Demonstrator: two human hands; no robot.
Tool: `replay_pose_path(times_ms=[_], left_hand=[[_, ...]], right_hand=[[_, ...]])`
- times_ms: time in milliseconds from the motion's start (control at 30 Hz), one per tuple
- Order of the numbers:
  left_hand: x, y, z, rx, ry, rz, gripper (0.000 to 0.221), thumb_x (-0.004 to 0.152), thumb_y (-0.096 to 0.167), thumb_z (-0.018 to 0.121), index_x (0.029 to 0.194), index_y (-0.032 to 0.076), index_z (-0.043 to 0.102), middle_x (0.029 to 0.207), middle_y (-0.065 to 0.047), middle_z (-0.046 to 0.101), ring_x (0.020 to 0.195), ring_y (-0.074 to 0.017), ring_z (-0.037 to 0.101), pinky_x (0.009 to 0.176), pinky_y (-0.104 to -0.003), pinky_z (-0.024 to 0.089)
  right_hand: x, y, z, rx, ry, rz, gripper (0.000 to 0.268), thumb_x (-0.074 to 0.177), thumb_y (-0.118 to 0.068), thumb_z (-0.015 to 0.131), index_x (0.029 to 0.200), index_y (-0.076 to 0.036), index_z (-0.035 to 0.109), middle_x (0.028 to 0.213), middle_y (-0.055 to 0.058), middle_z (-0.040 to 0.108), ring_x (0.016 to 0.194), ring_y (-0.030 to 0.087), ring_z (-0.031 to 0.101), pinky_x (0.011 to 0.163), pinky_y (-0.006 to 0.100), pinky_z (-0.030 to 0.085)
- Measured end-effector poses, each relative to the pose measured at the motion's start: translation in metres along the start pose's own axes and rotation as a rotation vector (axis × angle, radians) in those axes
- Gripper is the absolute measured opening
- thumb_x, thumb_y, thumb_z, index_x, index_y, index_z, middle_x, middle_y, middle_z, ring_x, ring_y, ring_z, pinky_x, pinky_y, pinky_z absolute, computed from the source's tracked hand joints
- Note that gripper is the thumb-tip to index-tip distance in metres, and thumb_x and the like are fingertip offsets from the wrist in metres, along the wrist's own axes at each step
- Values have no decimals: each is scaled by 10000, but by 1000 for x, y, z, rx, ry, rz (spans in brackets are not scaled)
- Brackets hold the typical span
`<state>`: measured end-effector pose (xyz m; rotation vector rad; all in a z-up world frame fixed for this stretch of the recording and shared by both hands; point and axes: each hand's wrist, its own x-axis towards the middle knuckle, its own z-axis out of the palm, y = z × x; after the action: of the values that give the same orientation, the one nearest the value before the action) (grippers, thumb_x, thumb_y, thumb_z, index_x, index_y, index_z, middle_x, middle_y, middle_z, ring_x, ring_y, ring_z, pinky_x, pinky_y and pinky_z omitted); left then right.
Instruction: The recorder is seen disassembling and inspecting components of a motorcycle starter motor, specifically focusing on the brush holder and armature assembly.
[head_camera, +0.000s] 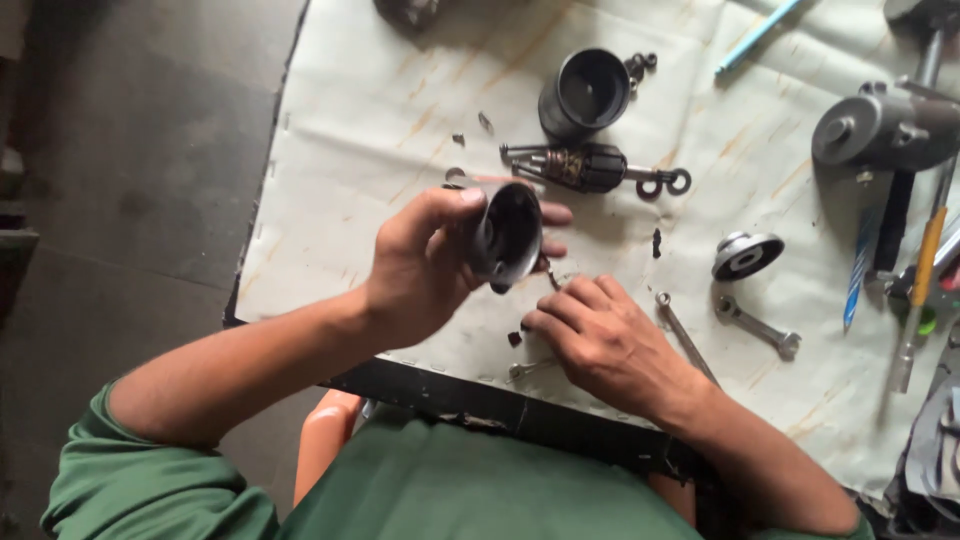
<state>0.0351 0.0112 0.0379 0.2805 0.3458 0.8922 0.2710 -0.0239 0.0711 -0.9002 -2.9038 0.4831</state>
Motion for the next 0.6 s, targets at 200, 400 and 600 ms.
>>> replay_pose_path(times_ms=[200, 400, 600], left_hand=[[17, -24, -2, -136, 65, -58, 500, 973, 440, 547, 1172, -10, 636, 1112, -181, 694, 1038, -329, 720, 949, -459, 562], [12, -35, -26, -35, 95, -85, 507, 1005, 503, 562, 1066, 16, 690, 909, -186, 721, 789, -271, 707, 621, -345, 507], [18, -18, -21, -37, 253, -112, 504, 938, 471, 554, 1243, 72, 605, 983, -228, 722, 860, -264, 729, 795, -345, 607]], right_hand=[[0, 2, -17, 195, 145, 7, 219, 738, -27, 782, 933, -69, 693, 919, 46, 703, 868, 237, 654, 772, 382, 509], [-9, 31, -29, 417, 306, 150, 279, 654, 28, 800, 896, -63, 696, 920, 67, 720, 809, 216, 696, 730, 335, 563], [-1, 47, -19, 359, 282, 214, 346, 669, 51, 809, 996, -46, 754, 921, 86, 731, 812, 237, 685, 704, 331, 556]])
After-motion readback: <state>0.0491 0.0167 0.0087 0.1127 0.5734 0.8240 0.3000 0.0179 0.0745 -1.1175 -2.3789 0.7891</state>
